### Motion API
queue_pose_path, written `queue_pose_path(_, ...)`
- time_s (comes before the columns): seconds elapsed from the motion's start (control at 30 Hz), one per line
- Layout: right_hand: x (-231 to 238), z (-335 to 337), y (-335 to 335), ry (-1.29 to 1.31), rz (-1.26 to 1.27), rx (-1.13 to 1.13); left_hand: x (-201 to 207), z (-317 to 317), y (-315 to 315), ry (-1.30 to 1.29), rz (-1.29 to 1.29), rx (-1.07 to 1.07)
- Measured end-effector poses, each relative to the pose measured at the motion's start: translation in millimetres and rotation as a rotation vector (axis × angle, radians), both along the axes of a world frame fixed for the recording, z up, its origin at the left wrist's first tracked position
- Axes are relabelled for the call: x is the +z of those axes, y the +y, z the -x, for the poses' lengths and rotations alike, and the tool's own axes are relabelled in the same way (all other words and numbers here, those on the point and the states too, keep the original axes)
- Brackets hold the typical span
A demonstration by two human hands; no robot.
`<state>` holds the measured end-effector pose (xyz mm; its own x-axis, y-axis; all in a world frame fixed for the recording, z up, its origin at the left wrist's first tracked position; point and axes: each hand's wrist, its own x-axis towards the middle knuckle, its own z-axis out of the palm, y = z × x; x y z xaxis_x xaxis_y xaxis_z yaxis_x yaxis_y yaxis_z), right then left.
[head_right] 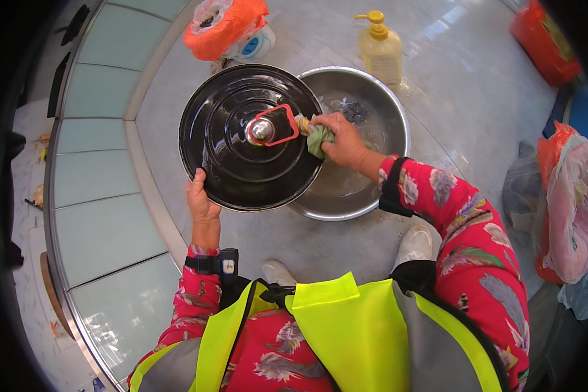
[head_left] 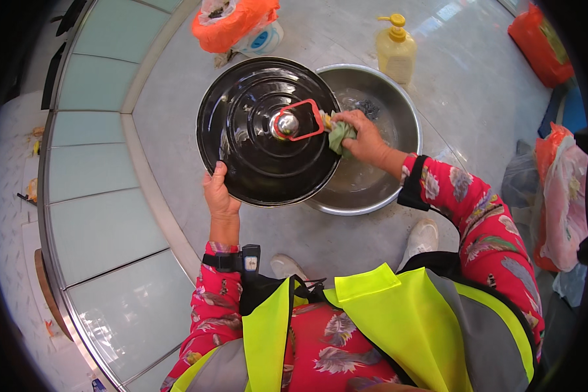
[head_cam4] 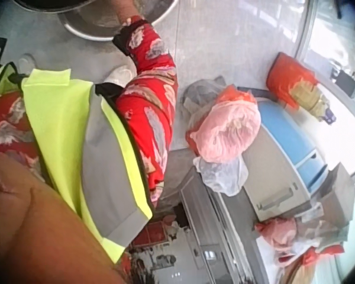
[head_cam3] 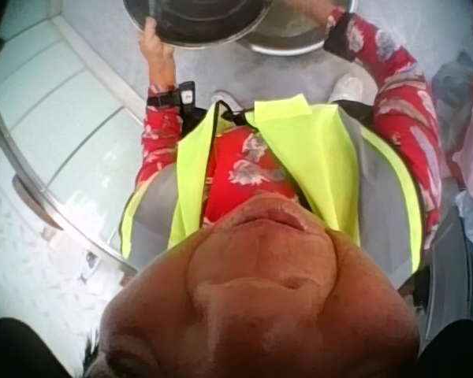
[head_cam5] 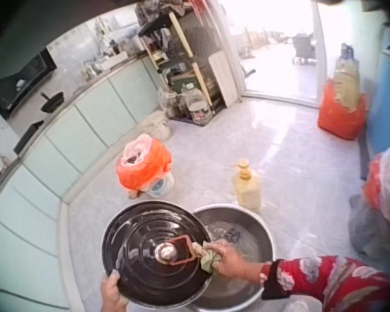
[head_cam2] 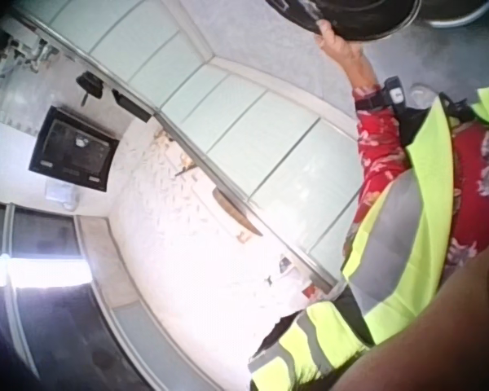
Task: The person scrubs a black pot lid with a green cloth and a metal scrubber in a metal basin of soapy water. They repeatedly flip the lid to clean both sides and rinse it in the basin.
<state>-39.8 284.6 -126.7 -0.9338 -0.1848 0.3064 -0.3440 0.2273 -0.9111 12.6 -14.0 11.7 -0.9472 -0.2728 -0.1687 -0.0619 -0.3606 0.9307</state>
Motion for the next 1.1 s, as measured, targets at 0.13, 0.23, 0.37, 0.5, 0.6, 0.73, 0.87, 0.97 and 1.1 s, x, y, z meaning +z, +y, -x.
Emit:
queue_pose_path(0.13, 27, 0, 5, -0.120, 0.103, -0.026, -2, -4, -6, 0.049, -0.103, -0.096)
queue_pose_path(0.23, 52, 16, 13, -0.058, 0.166, -0.044, -3, -6, -8, 0.053, -0.069, -0.109)
queue_pose_path(0.37, 95, 33, 7, 0.200, 0.168, -0.022, -1, -5, -4, 0.038, 0.005, -0.197)
queue_pose_path(0.5, 124, 38, -9, 0.364, 0.097, 0.102, 4, -1, 8, 0.007, 0.175, -0.285)
queue_pose_path(0.6, 119, 43, -11, 0.347, 0.040, 0.017, 6, -2, 11, 0.026, 0.123, -0.263)
queue_pose_path(0.73, 87, 51, 3, 0.162, -0.015, -0.122, 7, -4, 6, 0.043, 0.005, -0.200)
queue_pose_path(0.87, 59, 41, 13, 0.197, 0.022, -0.128, 4, 0, -1, 0.060, -0.104, -0.144)
queue_pose_path(0.97, 56, 21, 11, 0.230, 0.032, -0.060, 2, 5, -2, 0.060, -0.176, -0.085)
queue_pose_path(1.1, 78, -6, -2, 0.177, 0.056, 0.168, 2, 14, 3, 0.019, -0.261, 0.023)
